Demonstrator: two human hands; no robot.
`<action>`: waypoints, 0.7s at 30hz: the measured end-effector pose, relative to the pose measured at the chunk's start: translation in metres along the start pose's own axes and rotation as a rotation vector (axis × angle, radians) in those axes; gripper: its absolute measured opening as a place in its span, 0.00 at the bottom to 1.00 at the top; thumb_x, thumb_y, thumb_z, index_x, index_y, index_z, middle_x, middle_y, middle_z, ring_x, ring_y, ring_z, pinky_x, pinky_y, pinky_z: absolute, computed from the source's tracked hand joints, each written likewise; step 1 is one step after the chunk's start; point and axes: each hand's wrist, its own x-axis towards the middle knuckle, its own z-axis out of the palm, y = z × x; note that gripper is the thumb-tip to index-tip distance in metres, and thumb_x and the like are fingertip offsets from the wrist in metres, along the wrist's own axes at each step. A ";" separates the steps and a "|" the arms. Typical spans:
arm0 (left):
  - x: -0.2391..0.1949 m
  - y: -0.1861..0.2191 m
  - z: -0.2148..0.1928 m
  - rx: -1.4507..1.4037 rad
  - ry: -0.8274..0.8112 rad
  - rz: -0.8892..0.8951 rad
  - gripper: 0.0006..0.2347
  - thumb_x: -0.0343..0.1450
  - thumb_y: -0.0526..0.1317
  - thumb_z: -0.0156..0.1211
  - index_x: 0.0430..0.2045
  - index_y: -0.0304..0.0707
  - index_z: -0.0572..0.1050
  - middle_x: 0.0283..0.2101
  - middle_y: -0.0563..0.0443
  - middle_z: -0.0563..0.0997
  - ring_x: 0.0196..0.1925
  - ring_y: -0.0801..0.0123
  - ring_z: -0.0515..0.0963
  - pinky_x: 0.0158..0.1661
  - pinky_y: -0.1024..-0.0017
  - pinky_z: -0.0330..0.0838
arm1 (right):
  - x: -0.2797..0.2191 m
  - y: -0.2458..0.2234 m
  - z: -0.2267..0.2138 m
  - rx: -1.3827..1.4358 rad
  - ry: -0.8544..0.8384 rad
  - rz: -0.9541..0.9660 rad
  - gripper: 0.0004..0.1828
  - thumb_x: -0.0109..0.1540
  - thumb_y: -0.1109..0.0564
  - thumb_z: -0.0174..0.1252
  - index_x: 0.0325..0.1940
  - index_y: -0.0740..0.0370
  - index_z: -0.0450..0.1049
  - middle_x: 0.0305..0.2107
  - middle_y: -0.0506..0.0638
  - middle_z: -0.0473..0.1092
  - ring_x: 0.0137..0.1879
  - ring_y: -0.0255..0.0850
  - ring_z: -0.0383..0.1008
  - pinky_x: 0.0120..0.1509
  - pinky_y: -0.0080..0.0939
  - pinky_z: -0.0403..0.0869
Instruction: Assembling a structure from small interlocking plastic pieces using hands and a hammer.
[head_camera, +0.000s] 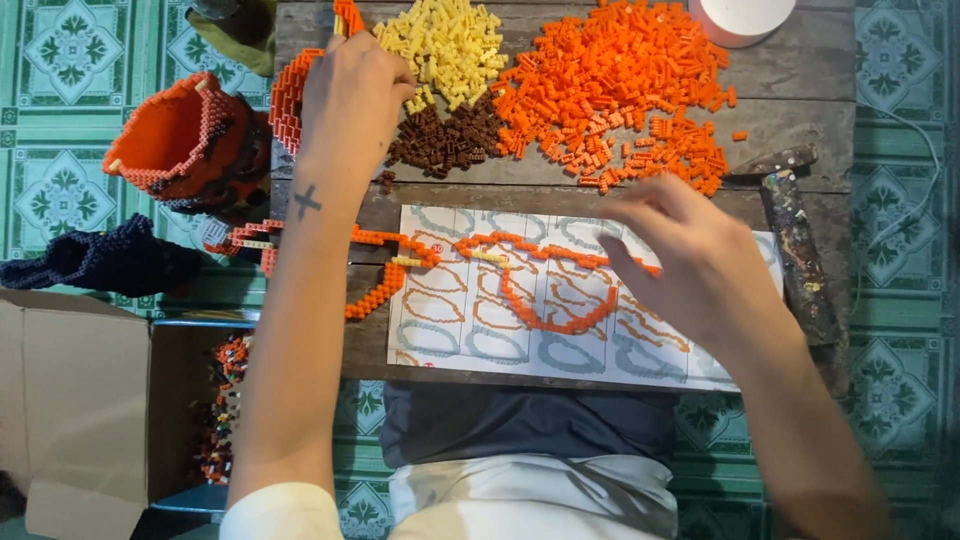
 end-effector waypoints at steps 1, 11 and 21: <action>0.000 -0.001 0.002 0.002 0.001 0.000 0.02 0.73 0.35 0.77 0.35 0.40 0.93 0.40 0.44 0.83 0.43 0.53 0.81 0.46 0.56 0.81 | 0.015 0.000 0.005 0.001 0.001 -0.001 0.15 0.66 0.62 0.74 0.58 0.63 0.86 0.52 0.55 0.78 0.38 0.43 0.77 0.41 0.42 0.76; -0.011 0.001 -0.048 -0.511 0.096 -0.036 0.02 0.80 0.30 0.70 0.44 0.29 0.84 0.39 0.47 0.91 0.38 0.65 0.90 0.40 0.68 0.82 | 0.155 0.017 0.112 -0.047 0.111 -0.235 0.07 0.70 0.60 0.69 0.51 0.60 0.88 0.44 0.53 0.74 0.39 0.50 0.79 0.43 0.49 0.80; -0.015 -0.002 -0.031 -0.514 0.102 -0.048 0.03 0.78 0.27 0.66 0.42 0.30 0.78 0.33 0.47 0.92 0.21 0.68 0.80 0.27 0.70 0.73 | 0.208 0.032 0.175 -0.284 0.139 -0.254 0.03 0.66 0.57 0.69 0.41 0.57 0.87 0.44 0.55 0.73 0.43 0.51 0.81 0.35 0.49 0.83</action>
